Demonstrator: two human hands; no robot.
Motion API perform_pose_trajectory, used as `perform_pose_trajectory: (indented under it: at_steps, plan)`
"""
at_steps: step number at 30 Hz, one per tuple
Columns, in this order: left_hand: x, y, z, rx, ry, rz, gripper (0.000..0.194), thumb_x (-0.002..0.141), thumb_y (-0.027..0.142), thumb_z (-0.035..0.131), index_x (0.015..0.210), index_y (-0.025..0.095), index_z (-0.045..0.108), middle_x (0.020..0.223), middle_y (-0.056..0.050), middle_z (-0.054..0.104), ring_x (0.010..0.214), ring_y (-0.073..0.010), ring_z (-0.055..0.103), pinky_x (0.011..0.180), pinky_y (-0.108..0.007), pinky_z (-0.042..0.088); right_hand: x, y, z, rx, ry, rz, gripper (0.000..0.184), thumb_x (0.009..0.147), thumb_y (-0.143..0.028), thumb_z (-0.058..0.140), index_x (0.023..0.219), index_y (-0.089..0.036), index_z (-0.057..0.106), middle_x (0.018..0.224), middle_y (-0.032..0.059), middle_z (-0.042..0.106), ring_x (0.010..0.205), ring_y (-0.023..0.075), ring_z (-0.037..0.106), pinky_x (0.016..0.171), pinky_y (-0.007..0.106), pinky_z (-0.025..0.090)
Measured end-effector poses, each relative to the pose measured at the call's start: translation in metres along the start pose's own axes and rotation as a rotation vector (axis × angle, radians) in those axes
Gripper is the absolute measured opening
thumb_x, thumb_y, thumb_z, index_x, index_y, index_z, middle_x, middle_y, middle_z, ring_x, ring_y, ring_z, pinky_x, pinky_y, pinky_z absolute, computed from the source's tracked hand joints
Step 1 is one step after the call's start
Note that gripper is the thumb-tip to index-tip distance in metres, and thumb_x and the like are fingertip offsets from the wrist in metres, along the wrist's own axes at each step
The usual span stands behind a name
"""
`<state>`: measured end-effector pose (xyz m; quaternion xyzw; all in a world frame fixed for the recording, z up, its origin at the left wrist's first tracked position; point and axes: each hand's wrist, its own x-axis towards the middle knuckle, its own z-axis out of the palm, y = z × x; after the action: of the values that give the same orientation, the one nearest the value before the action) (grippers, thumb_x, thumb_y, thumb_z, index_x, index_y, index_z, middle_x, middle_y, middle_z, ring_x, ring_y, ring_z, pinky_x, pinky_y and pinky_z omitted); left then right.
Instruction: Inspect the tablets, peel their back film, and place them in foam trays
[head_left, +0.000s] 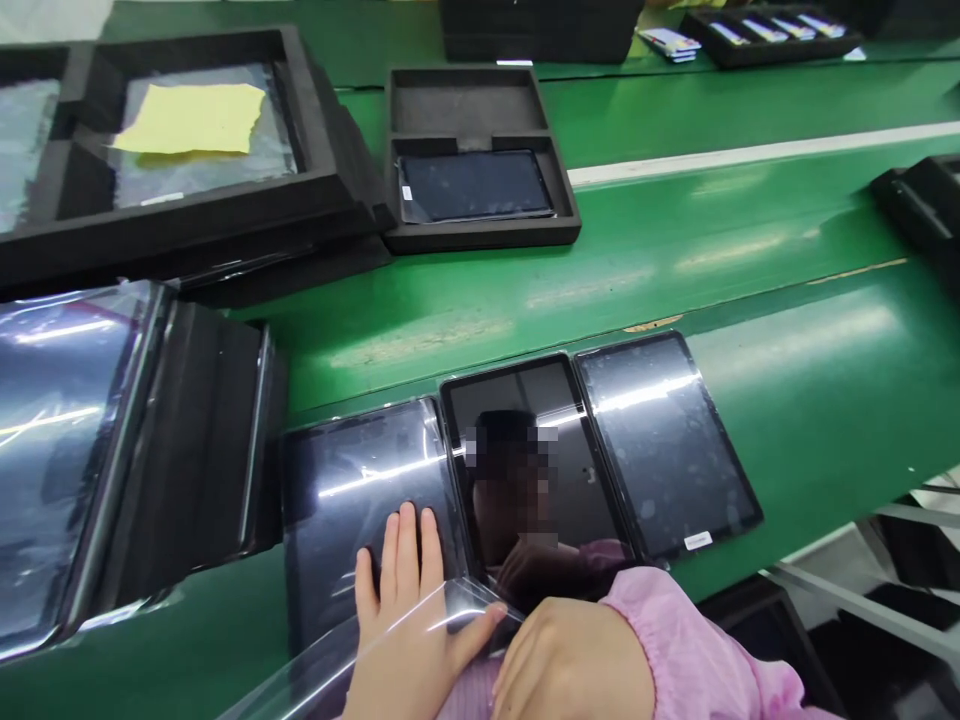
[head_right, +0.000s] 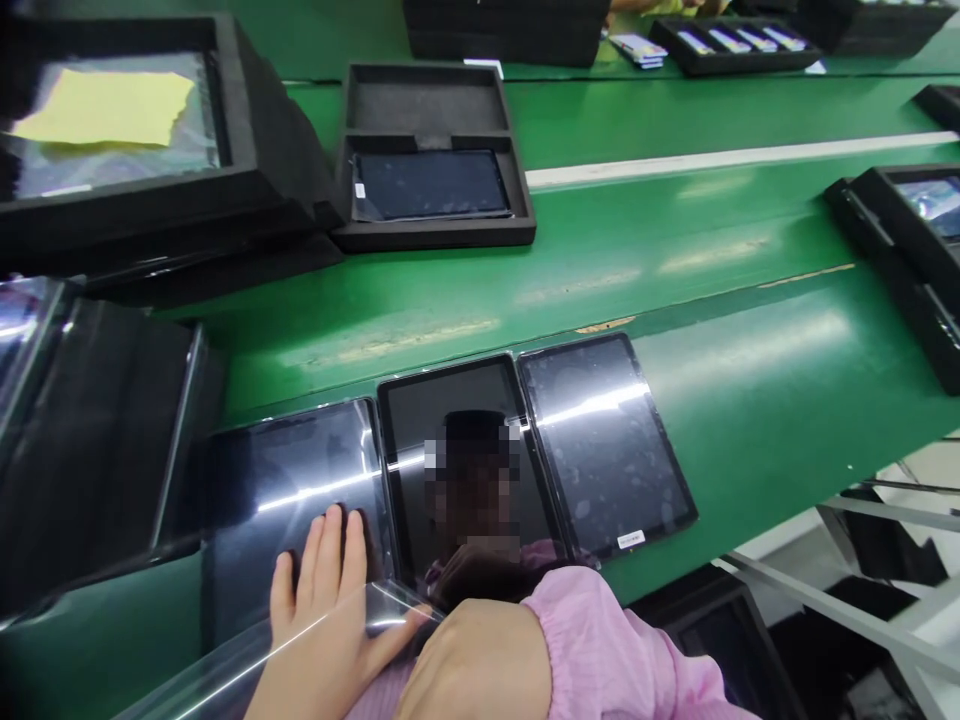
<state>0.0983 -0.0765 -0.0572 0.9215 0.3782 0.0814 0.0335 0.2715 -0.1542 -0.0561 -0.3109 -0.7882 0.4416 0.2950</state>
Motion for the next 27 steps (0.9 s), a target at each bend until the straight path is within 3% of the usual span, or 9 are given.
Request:
perform_pose_trajectory:
  at_steps: [3, 8, 12, 16, 18, 21, 24, 27]
  plan:
    - [0.001, 0.001, 0.000, -0.007, -0.002, -0.012, 0.088, 0.093, 0.062, 0.022, 0.154, 0.003, 0.000, 0.150, -0.032, 0.036, 0.136, -0.0444, 0.038, 0.109, -0.063, 0.022, -0.001, -0.001, 0.004, 0.192, 0.060, -0.094, 0.017, 0.090, -0.016, 0.054, 0.076, -0.022, 0.060, 0.103, -0.0032, 0.078, 0.092, 0.0067, 0.072, 0.079, 0.006, 0.047]
    - [0.003, 0.000, 0.004, 0.000, 0.024, -0.022, 0.085, 0.094, 0.059, 0.023, 0.155, 0.004, 0.000, 0.152, -0.031, 0.032, 0.140, -0.0434, 0.033, 0.110, -0.064, 0.023, 0.000, -0.021, -0.011, 0.135, 0.414, -0.051, 0.032, 0.082, -0.012, 0.039, 0.094, -0.017, 0.068, 0.101, 0.0044, 0.078, 0.087, 0.0104, 0.074, 0.084, 0.011, 0.051]
    - [0.005, -0.002, 0.003, -0.033, 0.062, 0.009, 0.089, 0.092, 0.063, 0.028, 0.155, 0.004, 0.005, 0.151, -0.032, 0.033, 0.140, -0.0425, 0.034, 0.110, -0.062, 0.026, -0.020, -0.039, -0.039, 0.032, 0.740, 0.203, 0.040, 0.081, -0.004, 0.045, 0.110, -0.015, 0.070, 0.110, 0.0087, 0.075, 0.098, 0.0148, 0.073, 0.086, 0.021, 0.057]
    - [0.008, -0.002, -0.004, -0.109, 0.015, -0.020, 0.094, 0.090, 0.069, 0.028, 0.154, 0.002, 0.011, 0.153, -0.033, 0.030, 0.142, -0.0444, 0.031, 0.111, -0.064, 0.026, -0.065, -0.042, -0.060, -0.292, 0.953, 0.489, 0.035, 0.086, -0.009, 0.056, 0.116, -0.021, 0.070, 0.121, 0.0099, 0.071, 0.115, 0.0240, 0.066, 0.099, 0.039, 0.055]
    - [0.009, -0.002, -0.006, -0.130, -0.011, -0.052, 0.096, 0.088, 0.072, 0.027, 0.152, 0.001, 0.015, 0.152, -0.034, 0.031, 0.142, -0.0450, 0.031, 0.111, -0.065, 0.026, -0.089, -0.039, -0.065, -0.442, 1.098, 0.620, 0.036, 0.087, -0.011, 0.057, 0.119, -0.023, 0.069, 0.125, 0.0100, 0.069, 0.114, 0.0271, 0.067, 0.099, 0.046, 0.055]
    - [0.010, -0.001, -0.007, -0.149, -0.023, -0.076, 0.095, 0.088, 0.072, 0.029, 0.150, 0.001, 0.022, 0.151, -0.035, 0.031, 0.142, -0.0455, 0.030, 0.109, -0.065, 0.028, -0.118, -0.034, -0.066, -0.547, 1.294, 0.733, 0.039, 0.089, -0.014, 0.057, 0.125, -0.024, 0.066, 0.122, 0.0101, 0.069, 0.103, 0.0262, 0.071, 0.092, 0.046, 0.059]
    - [0.010, 0.002, -0.005, -0.163, -0.033, -0.020, 0.076, 0.090, 0.057, 0.040, 0.148, 0.008, 0.029, 0.154, -0.028, 0.030, 0.144, -0.0429, 0.027, 0.111, -0.064, 0.027, -0.133, -0.032, -0.062, -0.623, 1.338, 0.801, 0.037, 0.090, -0.019, 0.057, 0.126, -0.024, 0.065, 0.121, 0.0103, 0.070, 0.108, 0.0271, 0.069, 0.093, 0.047, 0.058]
    - [0.013, 0.012, -0.005, -0.154, -0.052, 0.070, 0.063, 0.087, 0.037, 0.047, 0.146, 0.016, 0.037, 0.158, -0.021, 0.028, 0.145, -0.0419, 0.027, 0.112, -0.064, 0.024, -0.137, -0.031, -0.052, -0.738, 1.219, 0.823, 0.041, 0.088, -0.025, 0.061, 0.129, -0.025, 0.062, 0.132, 0.0130, 0.063, 0.124, 0.0314, 0.059, 0.102, 0.054, 0.050]
